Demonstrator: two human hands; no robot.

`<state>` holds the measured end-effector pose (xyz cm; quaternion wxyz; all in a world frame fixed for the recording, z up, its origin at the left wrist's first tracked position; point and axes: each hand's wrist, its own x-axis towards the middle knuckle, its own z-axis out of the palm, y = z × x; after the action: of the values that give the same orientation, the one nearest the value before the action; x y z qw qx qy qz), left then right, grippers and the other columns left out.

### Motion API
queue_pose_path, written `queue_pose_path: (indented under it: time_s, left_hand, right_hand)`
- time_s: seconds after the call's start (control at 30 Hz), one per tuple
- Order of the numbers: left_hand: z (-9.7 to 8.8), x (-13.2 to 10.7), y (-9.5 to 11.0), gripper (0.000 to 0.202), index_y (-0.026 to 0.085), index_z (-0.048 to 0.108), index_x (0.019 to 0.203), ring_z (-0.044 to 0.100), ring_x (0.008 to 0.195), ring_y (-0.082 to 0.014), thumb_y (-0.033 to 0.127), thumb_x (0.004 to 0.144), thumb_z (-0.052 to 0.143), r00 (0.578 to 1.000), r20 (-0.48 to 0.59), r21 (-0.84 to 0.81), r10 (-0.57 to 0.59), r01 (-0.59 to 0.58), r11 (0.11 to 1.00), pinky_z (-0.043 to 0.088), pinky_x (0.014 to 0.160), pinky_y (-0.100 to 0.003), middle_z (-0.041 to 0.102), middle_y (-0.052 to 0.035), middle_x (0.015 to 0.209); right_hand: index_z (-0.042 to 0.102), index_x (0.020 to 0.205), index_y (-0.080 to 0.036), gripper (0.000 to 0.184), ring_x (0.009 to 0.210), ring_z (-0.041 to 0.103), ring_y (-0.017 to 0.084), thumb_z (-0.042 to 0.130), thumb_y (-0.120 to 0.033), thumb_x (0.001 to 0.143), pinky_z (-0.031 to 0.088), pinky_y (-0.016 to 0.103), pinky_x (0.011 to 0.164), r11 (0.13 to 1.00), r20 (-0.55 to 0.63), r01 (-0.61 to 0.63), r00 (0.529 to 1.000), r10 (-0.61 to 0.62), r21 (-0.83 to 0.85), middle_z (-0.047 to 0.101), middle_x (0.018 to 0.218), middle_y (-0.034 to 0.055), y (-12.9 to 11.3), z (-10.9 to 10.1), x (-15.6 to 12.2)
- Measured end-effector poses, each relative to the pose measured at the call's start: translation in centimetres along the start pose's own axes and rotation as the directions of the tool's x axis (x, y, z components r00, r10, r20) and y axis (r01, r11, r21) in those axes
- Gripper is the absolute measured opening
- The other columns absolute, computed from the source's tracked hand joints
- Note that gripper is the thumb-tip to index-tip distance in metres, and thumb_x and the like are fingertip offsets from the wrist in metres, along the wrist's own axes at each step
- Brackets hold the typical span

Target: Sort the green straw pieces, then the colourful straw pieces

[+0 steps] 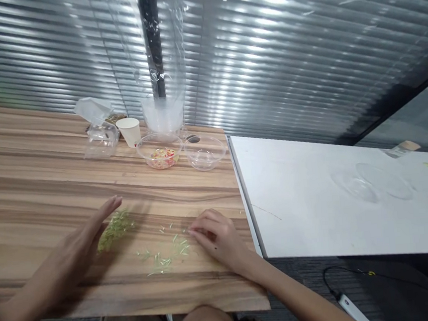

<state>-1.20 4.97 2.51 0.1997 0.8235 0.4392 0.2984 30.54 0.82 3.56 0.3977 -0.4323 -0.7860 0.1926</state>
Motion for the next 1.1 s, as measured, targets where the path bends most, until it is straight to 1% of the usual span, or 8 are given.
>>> queue_pose_path:
  time_s: [0.07,0.13,0.2,0.3,0.43,0.57,0.87,1.1]
  left_hand:
    - [-0.4,-0.3,-1.1,0.071,0.026,0.022,0.153,0.033,0.140,-0.0261,0.006,0.085,0.031,0.984,0.036,0.256,0.176,-0.179,0.950,0.036,0.112,-0.046,0.039,-0.0015,0.151]
    - [-0.6,-0.2,-1.1,0.077,0.025,0.007,0.155,0.031,0.141,-0.0236,0.002,0.084,0.027,0.958,0.095,0.386,0.272,-0.287,0.876,0.023,0.117,-0.049,0.034,-0.0024,0.154]
    - [-0.5,0.0,-0.4,0.074,0.022,0.002,0.155,0.027,0.143,-0.0245,0.002,0.088,0.025,0.946,0.119,0.441,0.302,-0.323,0.837,0.011,0.118,-0.055,0.030,-0.0053,0.155]
    - [0.3,-0.3,1.4,0.065,0.021,0.007,0.155,0.015,0.146,-0.0304,0.007,0.094,0.025,0.943,0.093,0.500,0.319,-0.321,0.804,0.011,0.114,-0.062,0.028,-0.0085,0.156]
    - [2.0,-2.1,4.0,0.058,0.015,0.013,0.155,0.025,0.144,-0.0285,0.022,0.101,0.032,0.901,0.160,0.470,0.402,-0.428,0.772,0.025,0.116,-0.051,0.038,-0.0111,0.151]
    - [2.9,-3.2,5.3,0.055,0.011,0.022,0.152,0.032,0.141,-0.0243,0.033,0.103,0.031,0.864,0.274,0.428,0.421,-0.502,0.752,0.034,0.112,-0.034,0.033,-0.0106,0.154]
    - [3.5,-0.7,5.2,0.065,0.010,0.017,0.153,0.025,0.144,-0.0261,0.041,0.101,0.039,0.811,0.362,0.384,0.459,-0.579,0.720,0.025,0.116,-0.038,0.026,-0.0121,0.156]
    - [5.4,2.4,6.0,0.074,0.014,0.004,0.155,0.017,0.146,-0.0278,0.047,0.099,0.039,0.834,0.389,0.361,0.391,-0.529,0.768,0.020,0.117,-0.046,0.018,-0.0126,0.159]
  right_hand:
    - [0.068,0.098,-0.017,0.014,0.081,0.061,0.017,0.055,-0.016,0.094,0.052,0.030,0.070,0.994,0.029,0.106,0.994,-0.105,-0.038,0.068,0.087,0.0072,0.4,0.4,-0.9]
    - [0.067,0.102,-0.017,0.016,0.085,0.060,0.018,0.053,-0.014,0.094,0.052,0.031,0.073,0.984,0.065,0.165,0.985,-0.161,-0.063,0.068,0.091,0.0077,0.4,0.6,-1.4]
    - [0.067,0.101,-0.017,0.016,0.087,0.060,0.018,0.052,-0.013,0.094,0.052,0.031,0.075,0.981,0.091,0.176,0.981,-0.169,-0.085,0.068,0.092,0.0076,0.1,0.5,-1.7]
    - [0.066,0.101,-0.018,0.016,0.089,0.060,0.018,0.052,-0.015,0.095,0.052,0.033,0.078,0.982,0.091,0.154,0.985,-0.144,-0.110,0.067,0.096,0.0078,-0.1,0.1,-2.4]
    - [0.064,0.111,-0.020,0.020,0.100,0.061,0.021,0.054,-0.019,0.094,0.052,0.036,0.086,0.992,0.020,-0.024,0.999,0.026,-0.122,0.066,0.107,0.0084,0.2,-0.7,-3.5]
    - [0.058,0.120,-0.022,0.026,0.106,0.060,0.023,0.054,-0.022,0.094,0.051,0.039,0.091,0.970,-0.095,-0.212,0.975,0.201,-0.122,0.065,0.112,0.0084,0.6,-0.8,-3.9]
    - [0.062,0.114,-0.019,0.023,0.101,0.060,0.024,0.053,-0.019,0.092,0.050,0.041,0.090,0.970,-0.093,-0.204,0.977,0.193,-0.134,0.066,0.107,0.0097,1.0,-0.2,-2.9]
    - [0.069,0.103,-0.017,0.017,0.088,0.063,0.019,0.061,-0.014,0.088,0.052,0.032,0.078,0.965,0.001,-0.262,0.965,0.262,-0.034,0.066,0.097,0.0072,3.2,-0.8,-0.3]
